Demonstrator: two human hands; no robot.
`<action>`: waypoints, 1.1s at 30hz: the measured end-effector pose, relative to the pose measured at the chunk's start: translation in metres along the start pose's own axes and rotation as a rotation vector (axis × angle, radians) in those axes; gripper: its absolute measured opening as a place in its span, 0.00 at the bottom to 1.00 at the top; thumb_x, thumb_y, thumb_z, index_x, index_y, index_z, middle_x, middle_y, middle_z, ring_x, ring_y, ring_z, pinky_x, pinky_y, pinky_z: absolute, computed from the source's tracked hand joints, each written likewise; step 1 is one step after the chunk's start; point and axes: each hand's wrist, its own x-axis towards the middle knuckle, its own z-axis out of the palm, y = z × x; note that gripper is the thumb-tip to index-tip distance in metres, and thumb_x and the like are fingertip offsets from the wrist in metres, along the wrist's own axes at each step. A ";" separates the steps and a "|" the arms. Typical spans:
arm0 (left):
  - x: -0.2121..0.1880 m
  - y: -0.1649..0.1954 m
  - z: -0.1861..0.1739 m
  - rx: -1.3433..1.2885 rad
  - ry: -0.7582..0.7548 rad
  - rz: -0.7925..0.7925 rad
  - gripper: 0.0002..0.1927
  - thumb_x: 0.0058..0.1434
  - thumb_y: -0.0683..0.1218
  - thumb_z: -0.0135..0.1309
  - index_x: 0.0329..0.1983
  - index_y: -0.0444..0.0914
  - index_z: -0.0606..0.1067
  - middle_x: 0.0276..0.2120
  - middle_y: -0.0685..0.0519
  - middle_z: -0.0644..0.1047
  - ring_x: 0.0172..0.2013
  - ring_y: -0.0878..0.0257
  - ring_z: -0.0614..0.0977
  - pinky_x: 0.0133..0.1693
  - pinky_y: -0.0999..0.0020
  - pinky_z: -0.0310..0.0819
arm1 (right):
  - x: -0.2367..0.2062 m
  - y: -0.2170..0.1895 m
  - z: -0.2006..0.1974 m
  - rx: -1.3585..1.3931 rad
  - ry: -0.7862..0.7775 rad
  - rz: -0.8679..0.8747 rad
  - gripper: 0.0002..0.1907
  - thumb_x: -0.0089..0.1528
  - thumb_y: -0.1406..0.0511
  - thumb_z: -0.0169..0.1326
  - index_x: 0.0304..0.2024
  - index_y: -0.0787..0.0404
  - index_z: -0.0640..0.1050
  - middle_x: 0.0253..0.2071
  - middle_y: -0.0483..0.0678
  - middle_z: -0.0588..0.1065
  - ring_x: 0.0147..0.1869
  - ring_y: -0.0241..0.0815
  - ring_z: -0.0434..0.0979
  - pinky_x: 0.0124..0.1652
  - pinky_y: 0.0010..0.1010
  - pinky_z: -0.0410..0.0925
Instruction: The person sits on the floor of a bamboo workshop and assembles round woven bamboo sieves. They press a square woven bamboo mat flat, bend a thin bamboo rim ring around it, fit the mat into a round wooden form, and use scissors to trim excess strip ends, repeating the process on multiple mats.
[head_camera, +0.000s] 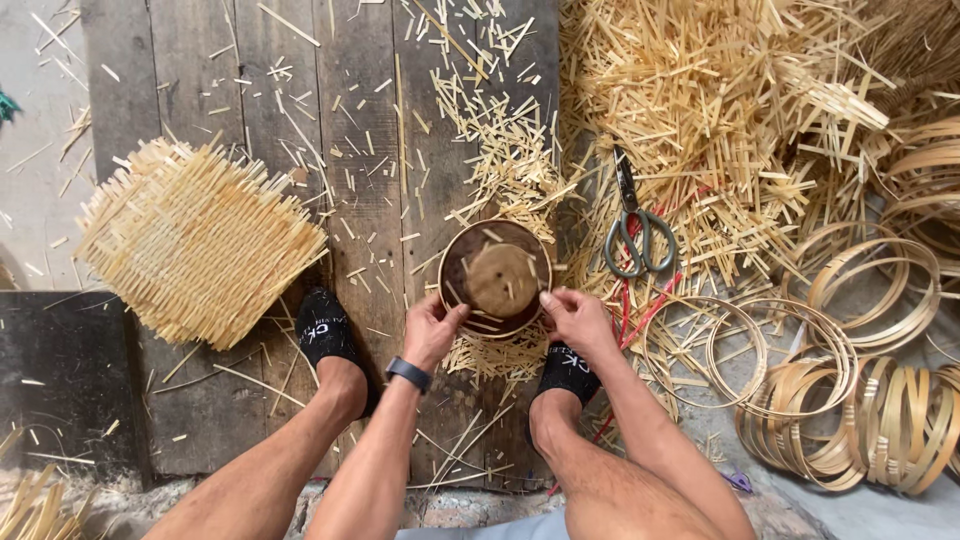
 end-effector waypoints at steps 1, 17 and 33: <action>-0.006 0.013 -0.006 0.160 -0.020 0.130 0.24 0.60 0.41 0.58 0.61 0.41 0.73 0.42 0.53 0.83 0.40 0.59 0.86 0.43 0.63 0.85 | -0.007 -0.007 0.000 0.065 -0.073 -0.107 0.36 0.59 0.53 0.63 0.62 0.67 0.69 0.52 0.56 0.76 0.51 0.47 0.79 0.43 0.39 0.77; -0.038 0.068 0.041 0.351 -0.011 0.678 0.26 0.70 0.60 0.51 0.58 0.36 0.77 0.43 0.43 0.84 0.41 0.59 0.87 0.42 0.67 0.80 | -0.038 -0.065 0.024 0.390 -0.204 -0.134 0.44 0.46 0.56 0.66 0.58 0.64 0.61 0.47 0.56 0.69 0.47 0.49 0.78 0.41 0.46 0.80; 0.035 0.008 -0.003 0.222 0.345 0.388 0.25 0.70 0.64 0.49 0.53 0.44 0.82 0.38 0.53 0.85 0.39 0.64 0.85 0.37 0.69 0.80 | -0.045 -0.056 0.002 0.766 -0.577 -0.166 0.25 0.59 0.56 0.57 0.51 0.67 0.73 0.39 0.55 0.79 0.42 0.49 0.83 0.40 0.51 0.81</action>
